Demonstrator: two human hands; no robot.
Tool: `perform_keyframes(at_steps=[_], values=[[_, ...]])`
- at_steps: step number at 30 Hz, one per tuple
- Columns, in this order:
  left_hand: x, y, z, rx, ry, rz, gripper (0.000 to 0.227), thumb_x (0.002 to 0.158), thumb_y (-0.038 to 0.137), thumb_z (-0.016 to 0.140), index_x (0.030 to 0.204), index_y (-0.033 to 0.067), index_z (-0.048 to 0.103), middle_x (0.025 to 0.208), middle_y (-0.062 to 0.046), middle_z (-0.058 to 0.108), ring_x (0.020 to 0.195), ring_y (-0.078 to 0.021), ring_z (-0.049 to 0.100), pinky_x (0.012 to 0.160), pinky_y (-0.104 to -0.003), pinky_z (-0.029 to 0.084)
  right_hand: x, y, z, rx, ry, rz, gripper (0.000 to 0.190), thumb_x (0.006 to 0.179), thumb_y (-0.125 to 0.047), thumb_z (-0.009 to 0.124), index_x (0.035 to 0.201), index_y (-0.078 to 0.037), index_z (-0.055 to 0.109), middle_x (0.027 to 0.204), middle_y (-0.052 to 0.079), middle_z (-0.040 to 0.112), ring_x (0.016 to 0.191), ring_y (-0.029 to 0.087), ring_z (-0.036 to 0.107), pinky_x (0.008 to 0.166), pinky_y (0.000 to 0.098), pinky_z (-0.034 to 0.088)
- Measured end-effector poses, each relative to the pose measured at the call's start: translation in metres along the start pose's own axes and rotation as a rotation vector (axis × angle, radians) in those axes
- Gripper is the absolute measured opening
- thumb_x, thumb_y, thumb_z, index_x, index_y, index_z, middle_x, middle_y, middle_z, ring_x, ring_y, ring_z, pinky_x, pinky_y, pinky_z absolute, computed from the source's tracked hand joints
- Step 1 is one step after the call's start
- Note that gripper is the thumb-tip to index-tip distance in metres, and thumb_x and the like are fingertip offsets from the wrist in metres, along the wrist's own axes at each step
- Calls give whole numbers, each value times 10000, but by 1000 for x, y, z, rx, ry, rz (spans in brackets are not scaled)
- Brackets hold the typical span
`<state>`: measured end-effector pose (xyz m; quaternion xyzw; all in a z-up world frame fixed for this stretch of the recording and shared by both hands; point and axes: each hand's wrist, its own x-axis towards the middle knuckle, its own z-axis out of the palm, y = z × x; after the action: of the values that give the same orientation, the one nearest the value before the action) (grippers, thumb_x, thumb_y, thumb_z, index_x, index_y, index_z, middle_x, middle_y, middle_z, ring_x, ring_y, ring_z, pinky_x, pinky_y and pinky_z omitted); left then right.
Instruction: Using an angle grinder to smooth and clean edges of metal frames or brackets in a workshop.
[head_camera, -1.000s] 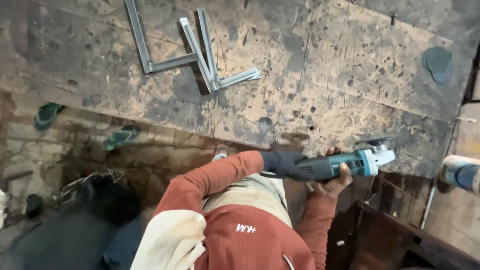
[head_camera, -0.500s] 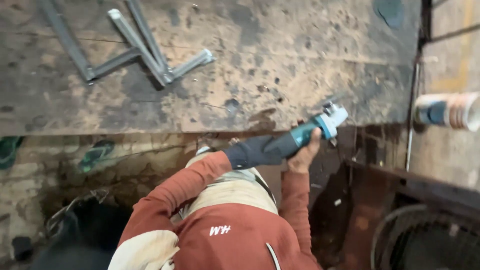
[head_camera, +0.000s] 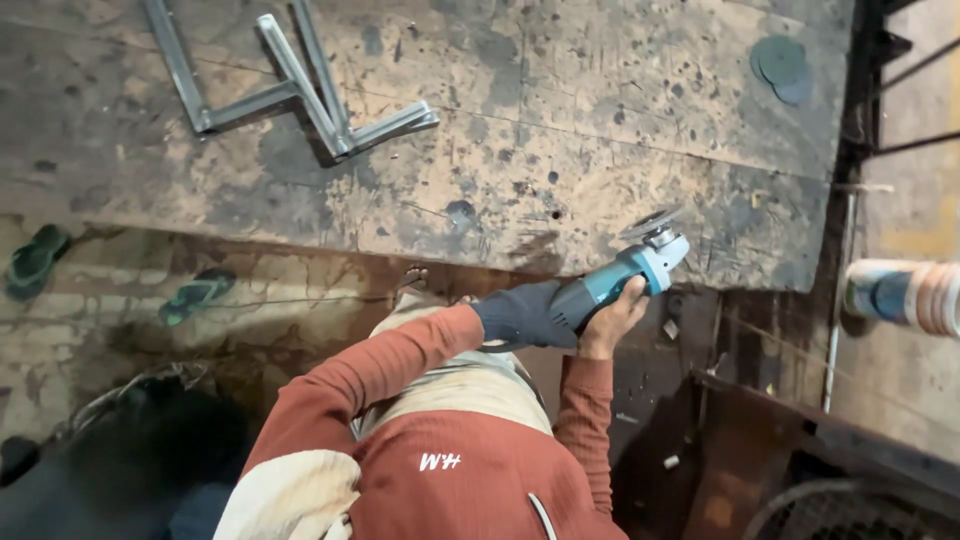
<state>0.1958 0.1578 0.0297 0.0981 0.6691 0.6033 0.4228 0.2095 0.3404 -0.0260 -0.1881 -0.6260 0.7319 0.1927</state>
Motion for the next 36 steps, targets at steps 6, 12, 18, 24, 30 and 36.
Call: perform_keyframes(at_steps=[6, 12, 18, 24, 30, 36], values=[[5, -9, 12, 111, 128, 19, 830, 628, 418, 921, 1264, 1, 589, 1053, -145, 729, 855, -192, 714, 716, -318, 562, 14, 11, -7, 56, -64, 71, 587, 1037, -552, 531, 1161, 19, 586, 945, 129, 688, 778, 246, 704, 684, 388, 607], [3, -18, 16, 64, 208, 99, 878, 605, 407, 943, 1287, -3, 570, 1071, -138, 716, 878, -181, 710, 723, -315, 571, 15, 10, -4, 73, -111, 122, 627, 1045, -590, 532, 1177, 18, 610, 983, 117, 688, 843, 241, 704, 746, 380, 603], [-12, 9, 11, -202, 9, -31, 741, 656, 373, 884, 1246, 21, 607, 923, -139, 724, 711, -194, 675, 613, -339, 550, -12, -36, 22, 639, -501, 404, 677, 799, -552, 782, 1263, -90, 611, 1180, 82, 689, 1073, 225, 677, 982, 397, 582], [19, -25, 3, -269, -187, 461, 468, 836, 281, 841, 1206, 41, 684, 1035, -51, 748, 934, -125, 703, 808, -268, 593, 6, 0, -19, 578, -500, 615, 551, 884, -331, 816, 1278, -49, 555, 1161, 131, 660, 1135, 296, 660, 1033, 453, 559], [-17, -18, -92, 540, 63, 169, 572, 863, 552, 679, 1218, 105, 673, 1116, -173, 730, 999, -319, 718, 860, -445, 557, 6, -19, -2, 248, -347, 194, 472, 849, -113, 783, 1241, 21, 556, 1045, 166, 696, 953, 312, 702, 908, 456, 593], [-54, -101, -329, 1653, 865, -103, 424, 819, 166, 580, 1206, 278, 711, 1170, -145, 693, 1255, -414, 513, 1023, -577, 408, -8, -35, -12, 16, -221, 61, 506, 861, -11, 779, 1308, -9, 543, 1073, 129, 671, 952, 257, 695, 880, 399, 605]])
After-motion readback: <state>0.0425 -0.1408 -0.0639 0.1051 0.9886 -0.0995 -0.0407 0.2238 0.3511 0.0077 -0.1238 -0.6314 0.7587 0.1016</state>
